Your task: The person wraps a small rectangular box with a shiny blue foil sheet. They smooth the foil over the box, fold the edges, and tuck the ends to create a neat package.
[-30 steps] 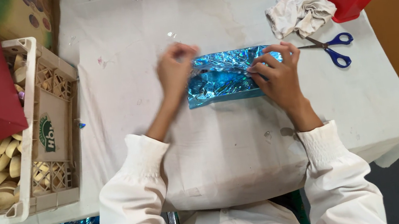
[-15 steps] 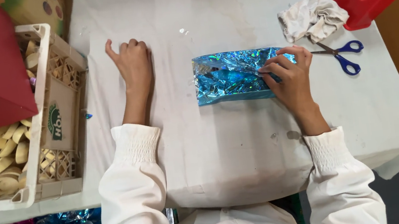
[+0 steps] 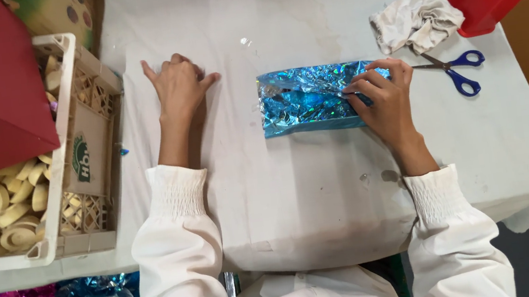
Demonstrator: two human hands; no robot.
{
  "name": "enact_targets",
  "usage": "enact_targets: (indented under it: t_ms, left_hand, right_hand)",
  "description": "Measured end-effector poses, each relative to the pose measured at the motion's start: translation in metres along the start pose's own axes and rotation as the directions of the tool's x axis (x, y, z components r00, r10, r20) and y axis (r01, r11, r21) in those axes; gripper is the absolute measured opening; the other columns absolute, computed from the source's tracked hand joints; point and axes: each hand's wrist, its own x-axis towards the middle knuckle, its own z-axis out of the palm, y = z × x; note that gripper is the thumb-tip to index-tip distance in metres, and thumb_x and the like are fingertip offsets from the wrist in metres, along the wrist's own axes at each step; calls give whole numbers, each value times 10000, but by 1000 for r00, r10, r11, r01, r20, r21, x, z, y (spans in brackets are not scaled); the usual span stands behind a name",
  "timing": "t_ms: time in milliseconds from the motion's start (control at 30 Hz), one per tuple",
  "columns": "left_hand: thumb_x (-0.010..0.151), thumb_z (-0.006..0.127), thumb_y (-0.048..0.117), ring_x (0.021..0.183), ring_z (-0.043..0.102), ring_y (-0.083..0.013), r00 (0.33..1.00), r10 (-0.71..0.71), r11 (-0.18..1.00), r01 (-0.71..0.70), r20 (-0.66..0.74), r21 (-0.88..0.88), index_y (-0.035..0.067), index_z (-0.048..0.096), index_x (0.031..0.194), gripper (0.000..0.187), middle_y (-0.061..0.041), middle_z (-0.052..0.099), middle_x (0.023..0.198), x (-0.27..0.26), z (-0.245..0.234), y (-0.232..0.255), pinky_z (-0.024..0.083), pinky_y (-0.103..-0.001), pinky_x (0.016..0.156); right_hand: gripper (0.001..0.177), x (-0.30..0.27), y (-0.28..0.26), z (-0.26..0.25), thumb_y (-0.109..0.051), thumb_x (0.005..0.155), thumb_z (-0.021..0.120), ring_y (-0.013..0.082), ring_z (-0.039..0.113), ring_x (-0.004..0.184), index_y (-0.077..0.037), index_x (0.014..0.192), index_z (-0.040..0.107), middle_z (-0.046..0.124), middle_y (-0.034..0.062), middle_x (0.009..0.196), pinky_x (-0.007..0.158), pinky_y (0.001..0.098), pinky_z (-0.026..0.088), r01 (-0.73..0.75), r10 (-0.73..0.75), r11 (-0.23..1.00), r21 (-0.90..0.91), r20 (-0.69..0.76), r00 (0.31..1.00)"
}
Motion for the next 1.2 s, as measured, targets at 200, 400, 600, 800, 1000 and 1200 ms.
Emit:
enact_targets:
  t_ms: [200,400,600,800,1000,1200]
  left_hand:
    - [955,820,416,1122,620,-244,917,199,948,-269,-345,-168,131,766,1048,304,-43,700,1133,-2,-16,46,342,-530,1208]
    - [818,735,647,1218,623,-235,719,621,705,-687,-313,-179,90,675,1305,742,-76,670,1288,-41,-14,146,256,-510,1206]
    - [811,658,727,1026,711,-190,720,684,721,-691,-117,-40,81,719,1241,778,-48,736,1186,-56,19,152,191,-537,1245]
    - [849,695,640,884,736,-165,734,669,731,-678,-115,-79,104,780,1093,596,-35,771,1114,-58,20,150,197,-577,1226]
    - [866,710,612,891,740,-164,726,678,720,-687,-111,-96,101,779,1046,546,-36,772,1128,-58,21,150,204,-581,1229]
    - [841,733,606,881,741,-180,742,663,731,-670,-97,-134,97,773,995,533,-26,774,1050,-58,14,152,198,-580,1226]
  right_hand:
    - [166,2,-3,-5,-105,791,829,241,555,1202,-164,924,750,701,-39,1025,1097,482,345,23,-23,1000,14,0,1000]
    - [162,2,-2,-4,-103,799,832,234,568,1187,-156,914,731,688,-39,1009,1114,482,352,50,-50,999,12,-24,998]
    - [163,2,-2,-3,-96,791,824,226,571,1184,-154,907,725,686,-39,1002,1121,487,348,53,-53,999,2,-18,998]
    - [155,6,-5,-7,-103,814,819,225,569,1184,-150,919,716,695,-44,1002,1090,477,350,34,-34,998,46,6,999]
    - [125,7,-1,-17,-169,850,821,252,557,1220,-171,962,766,711,-28,1015,1057,441,355,-29,11,987,157,115,993]
    - [282,7,2,-21,-251,791,865,249,554,1212,-167,1051,796,720,-15,1013,1027,450,371,-30,11,990,136,140,990]
